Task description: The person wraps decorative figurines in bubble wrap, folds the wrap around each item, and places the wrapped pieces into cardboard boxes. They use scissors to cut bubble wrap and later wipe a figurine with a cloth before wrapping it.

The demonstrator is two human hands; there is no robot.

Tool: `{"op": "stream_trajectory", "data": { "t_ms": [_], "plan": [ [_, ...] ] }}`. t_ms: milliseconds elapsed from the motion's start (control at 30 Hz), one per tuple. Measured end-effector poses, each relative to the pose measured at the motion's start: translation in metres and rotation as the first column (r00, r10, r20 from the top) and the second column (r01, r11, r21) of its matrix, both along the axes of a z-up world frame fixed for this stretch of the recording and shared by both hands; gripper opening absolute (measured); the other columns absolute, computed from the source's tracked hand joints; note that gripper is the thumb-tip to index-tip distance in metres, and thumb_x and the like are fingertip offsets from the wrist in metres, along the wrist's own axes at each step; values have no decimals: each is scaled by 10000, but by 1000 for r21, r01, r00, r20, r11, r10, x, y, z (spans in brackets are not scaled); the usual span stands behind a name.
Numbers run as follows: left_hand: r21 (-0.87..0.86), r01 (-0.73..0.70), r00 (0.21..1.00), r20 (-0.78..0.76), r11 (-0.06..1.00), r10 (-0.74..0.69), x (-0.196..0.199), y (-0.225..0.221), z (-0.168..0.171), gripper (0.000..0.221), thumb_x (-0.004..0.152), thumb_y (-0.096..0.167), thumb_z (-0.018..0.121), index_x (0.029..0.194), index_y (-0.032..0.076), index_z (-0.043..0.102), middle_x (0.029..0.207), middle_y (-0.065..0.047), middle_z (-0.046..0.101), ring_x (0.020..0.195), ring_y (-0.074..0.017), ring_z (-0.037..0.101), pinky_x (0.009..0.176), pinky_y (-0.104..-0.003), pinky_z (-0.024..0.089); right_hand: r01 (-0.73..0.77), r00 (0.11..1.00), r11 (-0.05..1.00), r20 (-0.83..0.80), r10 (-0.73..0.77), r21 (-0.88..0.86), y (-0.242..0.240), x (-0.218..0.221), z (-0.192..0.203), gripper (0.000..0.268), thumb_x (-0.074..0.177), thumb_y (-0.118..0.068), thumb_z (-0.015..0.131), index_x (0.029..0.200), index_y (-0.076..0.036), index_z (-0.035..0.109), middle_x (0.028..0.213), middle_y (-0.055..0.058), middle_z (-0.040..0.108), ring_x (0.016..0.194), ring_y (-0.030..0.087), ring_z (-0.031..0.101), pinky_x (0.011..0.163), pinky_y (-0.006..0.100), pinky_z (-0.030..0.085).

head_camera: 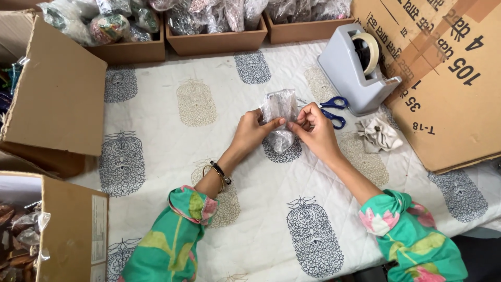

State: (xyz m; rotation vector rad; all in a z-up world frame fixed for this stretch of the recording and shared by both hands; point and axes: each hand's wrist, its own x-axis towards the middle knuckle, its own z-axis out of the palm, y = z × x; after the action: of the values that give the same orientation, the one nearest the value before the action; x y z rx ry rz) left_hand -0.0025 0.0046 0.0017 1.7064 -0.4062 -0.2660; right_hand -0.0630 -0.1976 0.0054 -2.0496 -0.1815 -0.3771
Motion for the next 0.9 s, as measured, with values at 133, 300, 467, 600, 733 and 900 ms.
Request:
{"op": "stream_trajectory", "data": {
  "t_ms": [133,300,467,600,733,900],
  "plan": [
    [30,8,1000,-29,1000,-7,-3,4,9,506,835,380,836,979,-95,740,845,-128,748,711,-123,647,602,-296,518,-9,1000,1000,-18,10,17,0,-3,3,293,909,-73,790,955,-59,501,758,-16,637,664,11,571,584,176,451],
    [-126,84,987,-125,988,-100,-1,7,10,498,838,360,820,1034,-85,711,914,-112,758,780,-129,695,680,-285,566,-44,998,999,36,44,16,0,-6,14,317,911,-104,809,934,-66,494,763,-32,604,664,0,541,571,169,420],
    [-289,119,967,-186,950,-177,-1,11,12,545,850,350,792,1141,-92,667,1019,-130,762,873,-157,730,779,-296,600,60,997,993,55,-54,-103,-10,-7,3,396,914,-177,859,842,-60,488,687,-26,556,614,26,470,542,206,370],
    [-303,135,954,-218,943,-207,1,15,15,605,854,357,789,1200,-113,630,1078,-174,756,929,-203,749,837,-321,615,122,992,988,18,-121,-92,-16,-3,-6,501,903,-277,922,834,-45,484,708,5,500,634,72,419,567,242,343],
    [-273,153,954,-211,950,-214,7,12,6,615,860,366,783,1210,-115,628,1090,-193,760,948,-222,761,872,-321,615,37,997,998,67,-40,48,-13,-1,7,521,844,-350,872,1069,-67,498,884,7,610,719,72,588,645,212,512],
    [-292,99,954,-245,951,-175,9,11,4,597,861,333,783,1206,-122,607,1105,-209,753,960,-226,764,876,-322,622,-19,968,809,-190,161,588,-18,-1,3,753,914,-483,692,1431,-18,403,1143,104,658,934,168,696,774,303,621]
  ]
}}
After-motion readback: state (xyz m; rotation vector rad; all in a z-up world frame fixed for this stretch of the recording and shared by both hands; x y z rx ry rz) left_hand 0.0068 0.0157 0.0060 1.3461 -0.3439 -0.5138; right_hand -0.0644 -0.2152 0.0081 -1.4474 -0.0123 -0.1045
